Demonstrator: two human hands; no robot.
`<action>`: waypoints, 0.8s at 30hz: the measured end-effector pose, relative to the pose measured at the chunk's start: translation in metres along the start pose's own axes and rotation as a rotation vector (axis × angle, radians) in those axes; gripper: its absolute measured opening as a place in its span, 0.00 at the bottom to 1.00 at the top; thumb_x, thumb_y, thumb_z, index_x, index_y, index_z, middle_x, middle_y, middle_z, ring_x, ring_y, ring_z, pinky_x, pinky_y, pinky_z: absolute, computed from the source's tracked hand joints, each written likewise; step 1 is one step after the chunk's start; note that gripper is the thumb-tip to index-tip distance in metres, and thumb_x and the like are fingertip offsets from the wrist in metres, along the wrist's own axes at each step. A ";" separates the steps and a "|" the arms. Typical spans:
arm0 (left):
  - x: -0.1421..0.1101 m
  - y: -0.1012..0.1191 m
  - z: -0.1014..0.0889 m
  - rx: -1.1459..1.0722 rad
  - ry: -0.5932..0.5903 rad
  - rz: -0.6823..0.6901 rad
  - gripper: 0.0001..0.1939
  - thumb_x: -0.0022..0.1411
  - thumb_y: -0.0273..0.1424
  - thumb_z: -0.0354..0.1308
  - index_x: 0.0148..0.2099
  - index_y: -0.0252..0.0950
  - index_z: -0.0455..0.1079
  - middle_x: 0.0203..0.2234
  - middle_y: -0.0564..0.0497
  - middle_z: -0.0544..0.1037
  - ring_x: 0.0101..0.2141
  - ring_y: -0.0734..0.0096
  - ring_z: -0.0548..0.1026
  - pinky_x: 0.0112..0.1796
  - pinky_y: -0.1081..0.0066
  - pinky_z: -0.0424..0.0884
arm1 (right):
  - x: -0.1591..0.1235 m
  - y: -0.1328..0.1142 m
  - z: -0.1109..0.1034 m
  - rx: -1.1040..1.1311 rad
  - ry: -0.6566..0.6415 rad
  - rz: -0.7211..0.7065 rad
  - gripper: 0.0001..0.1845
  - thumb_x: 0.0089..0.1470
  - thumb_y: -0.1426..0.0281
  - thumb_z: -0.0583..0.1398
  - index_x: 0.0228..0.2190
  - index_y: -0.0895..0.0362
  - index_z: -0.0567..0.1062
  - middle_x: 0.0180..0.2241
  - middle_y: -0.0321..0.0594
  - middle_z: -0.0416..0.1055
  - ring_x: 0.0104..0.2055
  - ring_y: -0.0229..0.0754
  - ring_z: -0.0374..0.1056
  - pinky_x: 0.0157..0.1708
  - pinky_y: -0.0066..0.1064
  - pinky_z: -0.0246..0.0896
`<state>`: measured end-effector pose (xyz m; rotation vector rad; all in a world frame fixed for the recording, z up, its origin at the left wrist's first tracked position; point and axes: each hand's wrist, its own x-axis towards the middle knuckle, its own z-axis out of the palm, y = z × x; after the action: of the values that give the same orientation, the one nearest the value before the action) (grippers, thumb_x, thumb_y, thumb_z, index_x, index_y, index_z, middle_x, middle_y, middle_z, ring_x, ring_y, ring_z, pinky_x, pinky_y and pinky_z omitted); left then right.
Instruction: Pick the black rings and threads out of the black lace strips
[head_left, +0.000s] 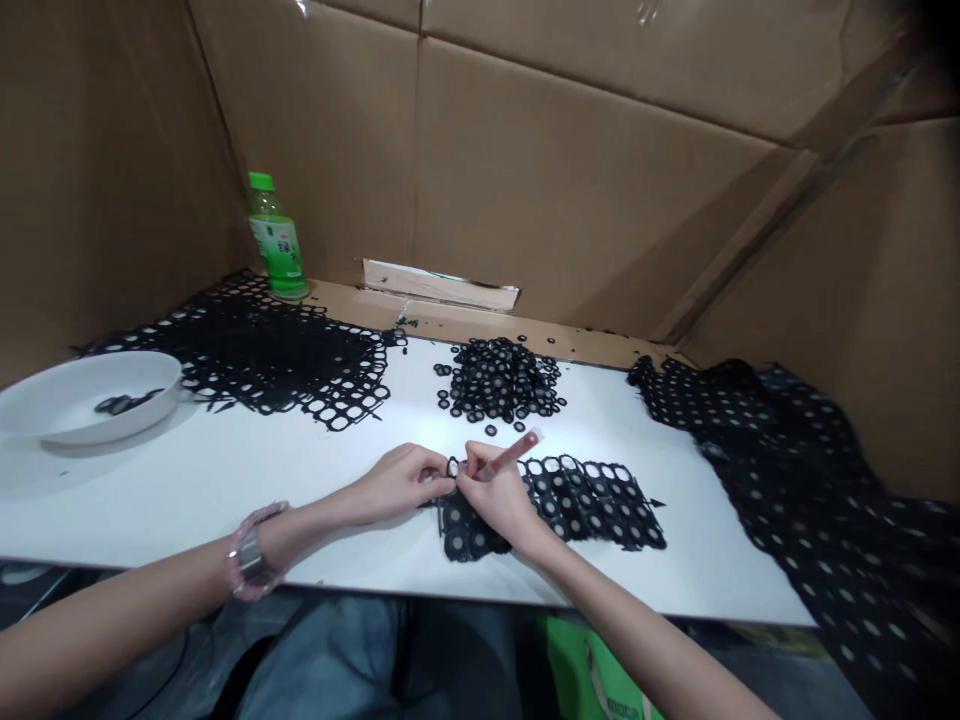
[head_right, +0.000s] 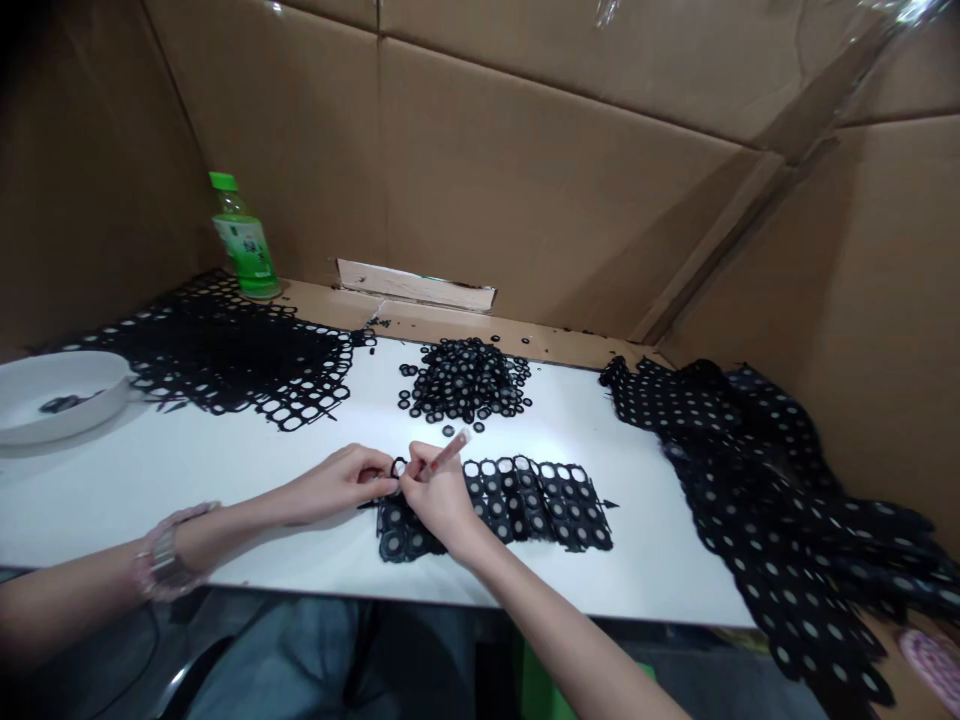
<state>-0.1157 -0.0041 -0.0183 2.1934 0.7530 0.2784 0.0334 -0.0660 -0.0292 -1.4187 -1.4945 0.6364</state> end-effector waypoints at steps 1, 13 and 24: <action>0.000 -0.001 0.000 -0.018 -0.003 -0.004 0.14 0.55 0.37 0.48 0.23 0.33 0.62 0.15 0.57 0.57 0.20 0.77 0.56 0.22 0.76 0.48 | 0.000 0.001 0.000 0.001 -0.008 -0.017 0.12 0.38 0.78 0.52 0.13 0.55 0.53 0.14 0.28 0.49 0.19 0.33 0.48 0.20 0.25 0.42; 0.013 0.021 0.003 0.025 -0.004 -0.043 0.18 0.58 0.42 0.44 0.24 0.35 0.62 0.19 0.55 0.67 0.23 0.72 0.63 0.25 0.75 0.53 | 0.006 0.016 -0.026 0.741 0.134 0.274 0.17 0.48 0.61 0.58 0.18 0.56 0.58 0.13 0.25 0.55 0.12 0.27 0.45 0.12 0.20 0.36; 0.028 0.012 0.007 -0.345 -0.120 -0.073 0.10 0.52 0.35 0.50 0.24 0.35 0.56 0.16 0.59 0.57 0.19 0.79 0.56 0.21 0.77 0.51 | 0.000 0.017 -0.030 0.732 0.292 0.292 0.18 0.48 0.60 0.59 0.20 0.55 0.56 0.12 0.23 0.48 0.13 0.27 0.41 0.14 0.21 0.33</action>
<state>-0.0850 0.0019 -0.0155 1.8363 0.6620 0.2192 0.0676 -0.0702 -0.0311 -1.0848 -0.7069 0.9832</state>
